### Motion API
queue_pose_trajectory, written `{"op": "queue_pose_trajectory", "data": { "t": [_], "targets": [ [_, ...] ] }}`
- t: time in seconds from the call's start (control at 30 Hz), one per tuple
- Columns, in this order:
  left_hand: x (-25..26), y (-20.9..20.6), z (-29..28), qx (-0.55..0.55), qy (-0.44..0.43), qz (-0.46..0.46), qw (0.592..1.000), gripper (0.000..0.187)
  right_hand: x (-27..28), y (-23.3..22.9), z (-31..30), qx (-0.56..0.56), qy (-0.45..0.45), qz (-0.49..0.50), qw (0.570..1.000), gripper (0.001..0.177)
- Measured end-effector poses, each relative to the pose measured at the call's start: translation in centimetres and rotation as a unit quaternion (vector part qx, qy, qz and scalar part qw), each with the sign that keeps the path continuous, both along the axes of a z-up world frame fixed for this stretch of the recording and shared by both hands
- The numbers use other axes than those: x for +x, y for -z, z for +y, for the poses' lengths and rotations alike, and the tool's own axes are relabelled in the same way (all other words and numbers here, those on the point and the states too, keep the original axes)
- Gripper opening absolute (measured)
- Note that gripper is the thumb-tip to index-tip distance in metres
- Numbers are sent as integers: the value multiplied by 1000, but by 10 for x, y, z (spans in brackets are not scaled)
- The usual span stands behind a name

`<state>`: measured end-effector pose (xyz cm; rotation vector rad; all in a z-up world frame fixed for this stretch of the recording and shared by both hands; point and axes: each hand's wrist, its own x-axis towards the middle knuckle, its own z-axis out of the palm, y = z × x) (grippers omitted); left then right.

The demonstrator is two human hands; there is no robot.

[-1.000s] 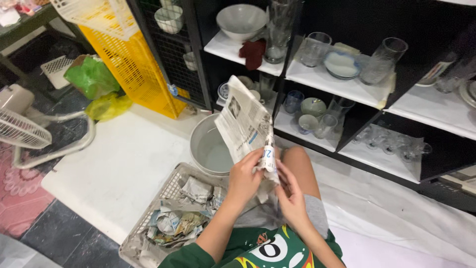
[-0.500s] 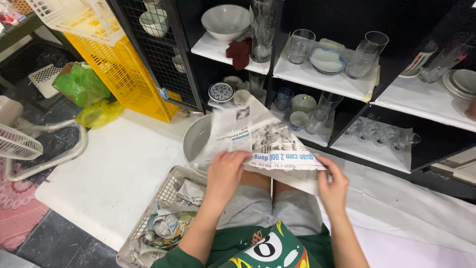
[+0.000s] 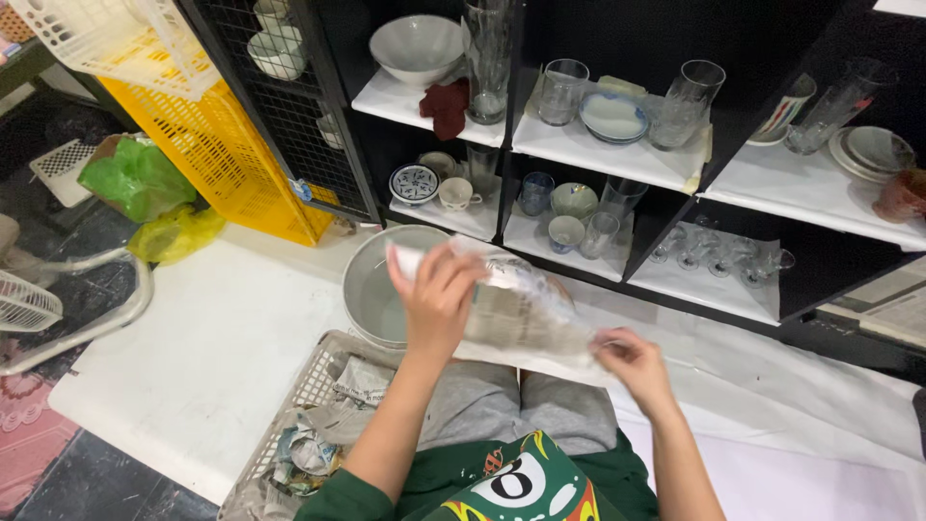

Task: The person sits on the floor and wraps small ceramic dishes and glassware in newspaper. They dip the items in a bucket of water, wipe them with a cloth, then fold newspaper around each item and place the wrapped bundle into a plastic basket.

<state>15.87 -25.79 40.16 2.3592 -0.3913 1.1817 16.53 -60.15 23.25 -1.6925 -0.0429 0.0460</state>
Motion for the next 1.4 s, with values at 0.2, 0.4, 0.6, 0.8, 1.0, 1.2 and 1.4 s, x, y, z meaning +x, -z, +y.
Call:
{"op": "queue_pose_trajectory", "data": {
  "t": [0.2, 0.4, 0.6, 0.8, 1.0, 1.2, 1.4],
  "targets": [
    [63, 17, -56, -31, -24, -5, 999, 56, -13, 41, 54, -29, -64, 75, 995, 11],
    [73, 98, -100, -192, -21, 27, 981, 126, -23, 59, 84, 23, -33, 88, 995, 13],
    [83, 162, -111, -394, 81, 90, 911, 86, -57, 54, 118, -110, -122, 47, 985, 21],
    [59, 177, -90, -265, 253, 257, 894, 51, -41, 7, 92, -132, -36, -48, 989, 41],
    [33, 188, -94, -147, 373, 372, 837, 58, -16, -86, 57, -231, 206, -230, 923, 61],
    [18, 213, -109, -96, 449, 381, 803, 50, -7, -82, 36, -418, 90, -265, 864, 51],
    [-18, 199, -149, 82, 477, 456, 747, 47, 32, -23, 9, -378, -240, -50, 893, 71]
  ]
}}
